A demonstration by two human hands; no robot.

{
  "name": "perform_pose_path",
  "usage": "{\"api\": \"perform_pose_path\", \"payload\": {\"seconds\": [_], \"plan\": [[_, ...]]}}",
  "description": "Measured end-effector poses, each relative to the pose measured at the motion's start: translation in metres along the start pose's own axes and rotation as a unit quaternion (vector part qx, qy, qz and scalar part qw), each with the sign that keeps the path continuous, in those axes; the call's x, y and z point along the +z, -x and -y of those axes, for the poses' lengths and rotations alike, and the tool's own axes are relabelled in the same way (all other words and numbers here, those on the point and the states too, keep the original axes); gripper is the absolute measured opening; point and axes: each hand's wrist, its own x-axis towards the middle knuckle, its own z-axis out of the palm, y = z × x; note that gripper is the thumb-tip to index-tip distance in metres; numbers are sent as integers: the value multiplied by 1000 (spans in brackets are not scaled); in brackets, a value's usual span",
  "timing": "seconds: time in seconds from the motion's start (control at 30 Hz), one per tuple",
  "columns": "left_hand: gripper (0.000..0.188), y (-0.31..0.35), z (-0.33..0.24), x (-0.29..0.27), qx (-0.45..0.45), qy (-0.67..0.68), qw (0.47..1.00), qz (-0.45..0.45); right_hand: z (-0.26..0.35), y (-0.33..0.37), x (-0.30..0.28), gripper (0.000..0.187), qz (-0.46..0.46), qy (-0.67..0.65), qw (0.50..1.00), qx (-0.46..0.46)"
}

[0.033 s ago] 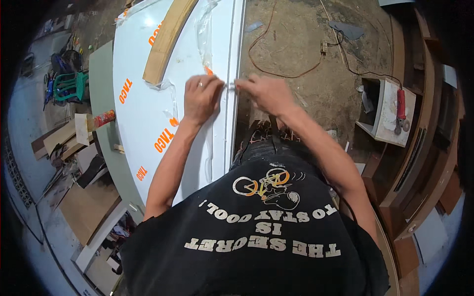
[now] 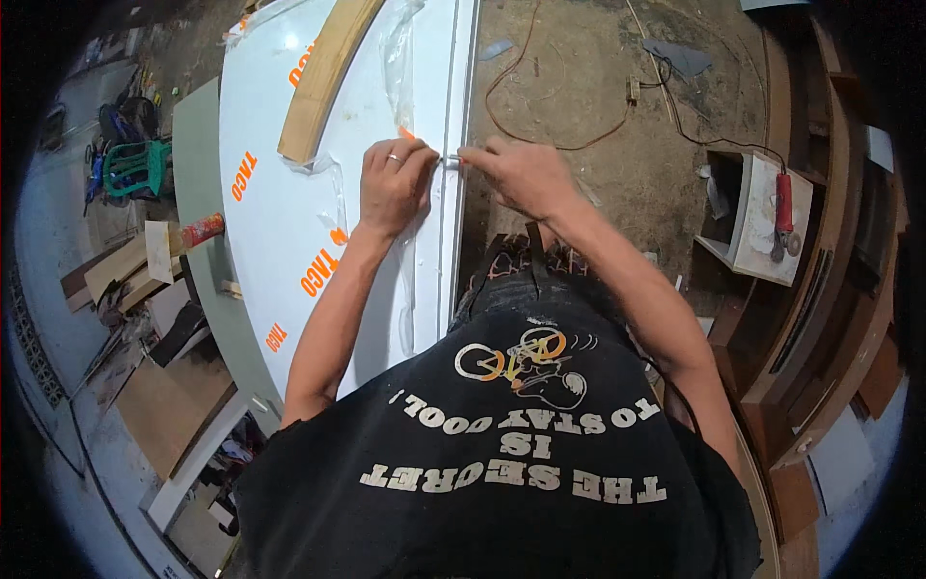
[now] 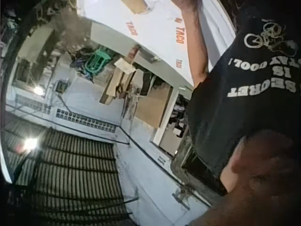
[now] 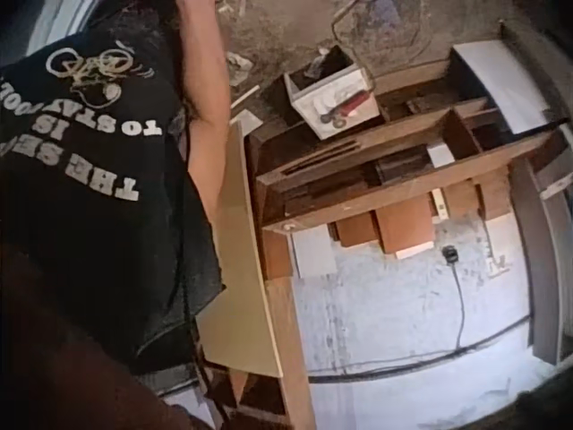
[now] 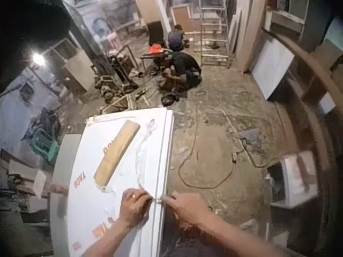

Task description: The person applies adhesive to the edge of a large white board using a small piece of wood, then uses a sanding block to smooth the edge of the board.

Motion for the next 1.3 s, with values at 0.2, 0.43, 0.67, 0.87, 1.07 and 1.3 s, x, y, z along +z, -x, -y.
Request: {"api": "perform_pose_path", "payload": {"seconds": [0.2, 0.43, 0.67, 0.87, 1.07, 1.3], "plan": [[28, 38, -15, -7, -5, 21, 999, 36, 25, 32, 17, 49, 28, -29, 999, 7], [16, -15, 4, 2, 19, -24, 999, -5, -9, 3, 18, 42, -96, -56, 994, 5], [13, -9, 6, -2, 84, -52, 994, 40, 0, 20, 44, 50, -148, -65, 987, 4], [10, 32, -8, -16, 97, -47, 991, 84, 15, 48, 51, 54, -81, -82, 993, -20], [11, -23, 8, -9, 75, -61, 995, 16, -10, 3, 36, 49, -155, -64, 986, -10], [18, 38, -6, -9, 24, -11, 999, 24, 13, 34, 38, 44, -49, -25, 998, 9]]}}
